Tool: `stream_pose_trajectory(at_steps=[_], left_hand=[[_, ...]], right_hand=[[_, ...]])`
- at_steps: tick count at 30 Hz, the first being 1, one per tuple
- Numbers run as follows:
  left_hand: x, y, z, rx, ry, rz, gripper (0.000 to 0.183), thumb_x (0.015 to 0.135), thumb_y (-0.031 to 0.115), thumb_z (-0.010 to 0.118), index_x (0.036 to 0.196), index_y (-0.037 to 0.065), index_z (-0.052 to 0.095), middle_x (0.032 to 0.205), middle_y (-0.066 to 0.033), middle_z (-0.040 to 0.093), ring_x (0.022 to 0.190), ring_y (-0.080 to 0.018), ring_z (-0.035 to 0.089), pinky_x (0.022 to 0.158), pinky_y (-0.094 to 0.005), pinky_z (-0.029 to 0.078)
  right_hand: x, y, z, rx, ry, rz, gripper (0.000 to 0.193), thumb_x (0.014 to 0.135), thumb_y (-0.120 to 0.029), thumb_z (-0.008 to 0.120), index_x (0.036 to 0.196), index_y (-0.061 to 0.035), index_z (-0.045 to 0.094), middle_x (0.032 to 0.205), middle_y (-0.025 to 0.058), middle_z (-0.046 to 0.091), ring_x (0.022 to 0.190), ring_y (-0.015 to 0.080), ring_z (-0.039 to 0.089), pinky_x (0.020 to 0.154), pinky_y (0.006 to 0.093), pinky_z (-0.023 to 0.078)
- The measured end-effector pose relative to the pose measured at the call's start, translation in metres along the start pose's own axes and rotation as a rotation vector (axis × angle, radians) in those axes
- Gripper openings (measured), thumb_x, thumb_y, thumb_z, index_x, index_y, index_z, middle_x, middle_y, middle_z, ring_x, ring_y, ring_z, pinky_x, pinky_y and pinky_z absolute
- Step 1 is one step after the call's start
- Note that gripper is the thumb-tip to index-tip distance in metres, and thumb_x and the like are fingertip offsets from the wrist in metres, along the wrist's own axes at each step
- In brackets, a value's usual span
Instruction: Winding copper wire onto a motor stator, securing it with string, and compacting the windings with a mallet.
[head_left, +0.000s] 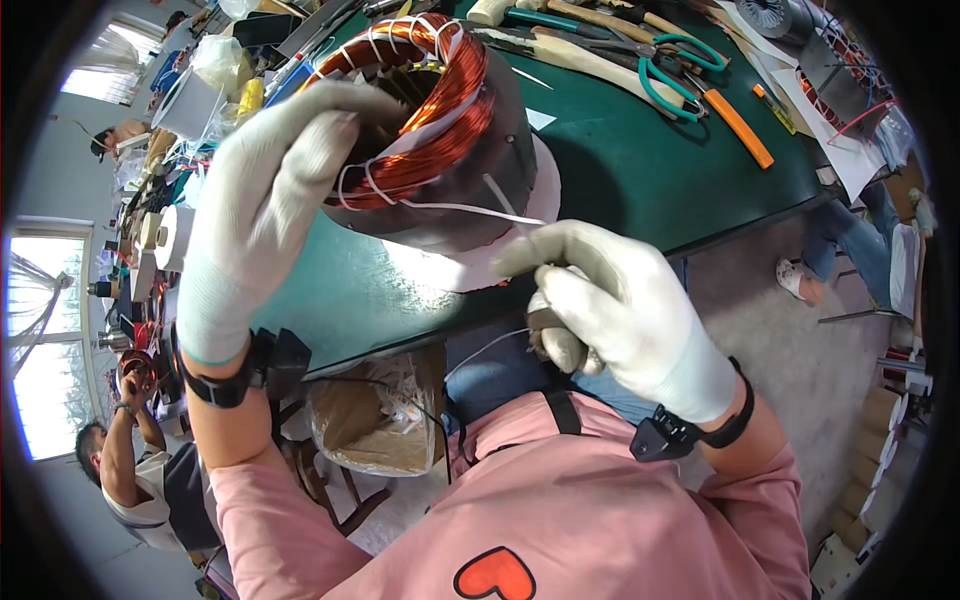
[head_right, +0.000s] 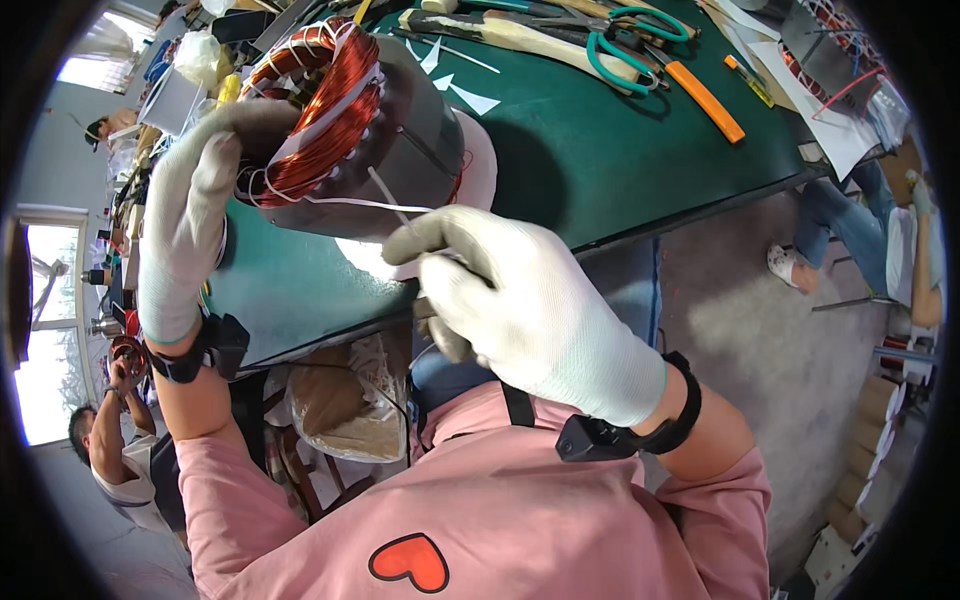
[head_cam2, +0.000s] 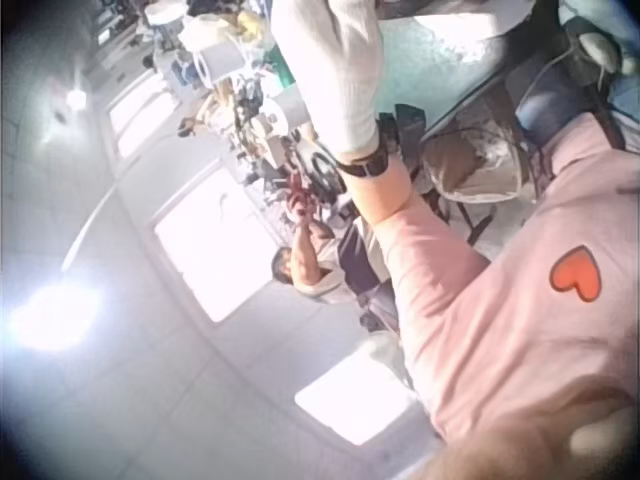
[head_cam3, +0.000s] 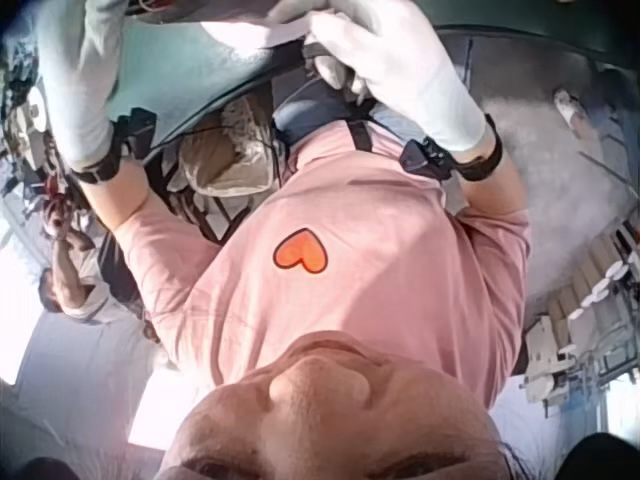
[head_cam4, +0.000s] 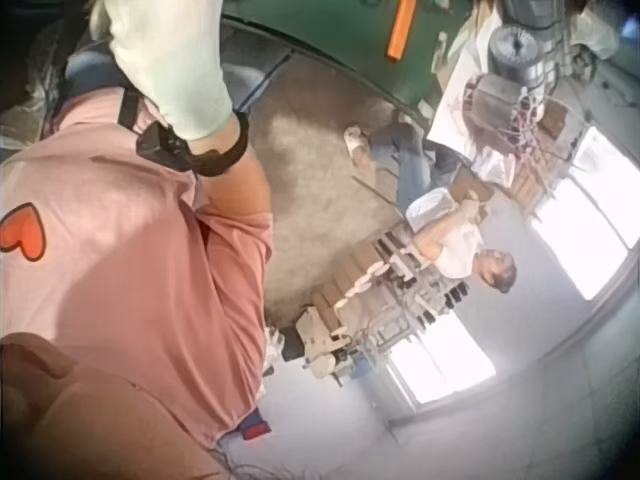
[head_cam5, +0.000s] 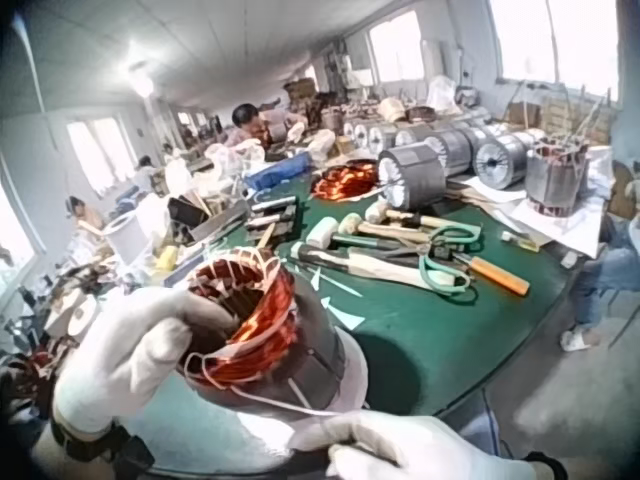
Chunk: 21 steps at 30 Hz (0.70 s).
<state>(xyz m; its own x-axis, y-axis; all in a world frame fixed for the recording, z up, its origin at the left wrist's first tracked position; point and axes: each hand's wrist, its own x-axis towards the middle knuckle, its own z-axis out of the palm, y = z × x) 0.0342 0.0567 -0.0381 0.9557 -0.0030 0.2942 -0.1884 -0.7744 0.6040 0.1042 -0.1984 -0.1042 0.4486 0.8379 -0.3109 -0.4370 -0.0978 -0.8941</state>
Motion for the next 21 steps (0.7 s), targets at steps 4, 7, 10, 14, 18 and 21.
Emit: stream_pose_trajectory(at_steps=[4,7,10,14,18,21], left_hand=[[0.032,0.012,-0.020,0.317,-0.096,-0.042,0.028,0.104,0.014,0.050,0.116,-0.003,0.069,0.106,-0.0096,0.074,0.098,-0.0148,0.067,0.091,-0.0294,0.051],[0.049,-0.001,-0.028,0.451,-0.261,0.147,0.024,0.093,0.006,0.057,0.111,-0.003,0.071,0.105,-0.0136,0.073,0.096,-0.0272,0.069,0.090,-0.0351,0.053],[0.057,-0.007,-0.035,0.534,-0.600,0.208,0.028,0.081,0.001,0.064,0.108,-0.002,0.072,0.107,-0.0201,0.069,0.096,-0.0402,0.065,0.090,-0.0405,0.053],[0.033,0.022,-0.091,0.974,0.356,0.524,0.025,0.076,0.002,0.069,0.100,0.000,0.074,0.099,-0.0124,0.073,0.089,-0.0323,0.068,0.082,-0.0415,0.054],[0.001,0.067,-0.032,0.915,0.107,0.698,0.032,0.066,0.013,0.074,0.099,0.010,0.076,0.102,-0.0037,0.072,0.101,-0.0238,0.066,0.084,-0.0380,0.052],[0.013,0.038,0.017,0.764,-0.053,0.529,0.033,0.071,0.007,0.078,0.103,0.012,0.073,0.119,-0.0083,0.069,0.110,-0.0304,0.065,0.091,-0.0431,0.052]], right_hand=[[0.021,-0.017,0.006,0.203,-0.065,0.040,0.037,0.104,-0.033,0.058,0.122,-0.0002,0.065,0.073,-0.0009,0.062,0.057,0.0028,0.051,0.050,0.0182,0.039],[0.040,-0.019,0.003,-0.439,0.060,-0.264,0.031,0.105,-0.033,0.058,0.097,-0.0049,0.071,0.069,-0.0017,0.061,0.059,0.0075,0.057,0.054,0.0243,0.044],[0.039,-0.015,0.001,-0.909,0.213,-0.417,0.028,0.104,-0.030,0.060,0.104,-0.0056,0.072,0.081,0.0023,0.070,0.062,0.0091,0.063,0.057,0.0246,0.049],[0.007,-0.002,-0.045,0.169,-0.342,0.030,0.041,0.105,-0.015,0.051,0.143,-0.0037,0.055,0.115,0.0057,0.068,0.063,0.0042,0.058,0.050,0.0183,0.045],[0.020,0.014,0.002,0.294,-0.293,-0.610,0.060,0.097,-0.021,0.073,0.147,-0.0011,0.048,0.117,0.0100,0.066,0.104,0.0206,0.063,0.095,0.0295,0.051],[-0.015,0.019,-0.019,-0.702,0.053,-1.022,0.058,0.096,-0.022,0.074,0.144,0.0005,0.049,0.117,0.0118,0.064,0.105,0.0209,0.064,0.095,0.0299,0.051]])
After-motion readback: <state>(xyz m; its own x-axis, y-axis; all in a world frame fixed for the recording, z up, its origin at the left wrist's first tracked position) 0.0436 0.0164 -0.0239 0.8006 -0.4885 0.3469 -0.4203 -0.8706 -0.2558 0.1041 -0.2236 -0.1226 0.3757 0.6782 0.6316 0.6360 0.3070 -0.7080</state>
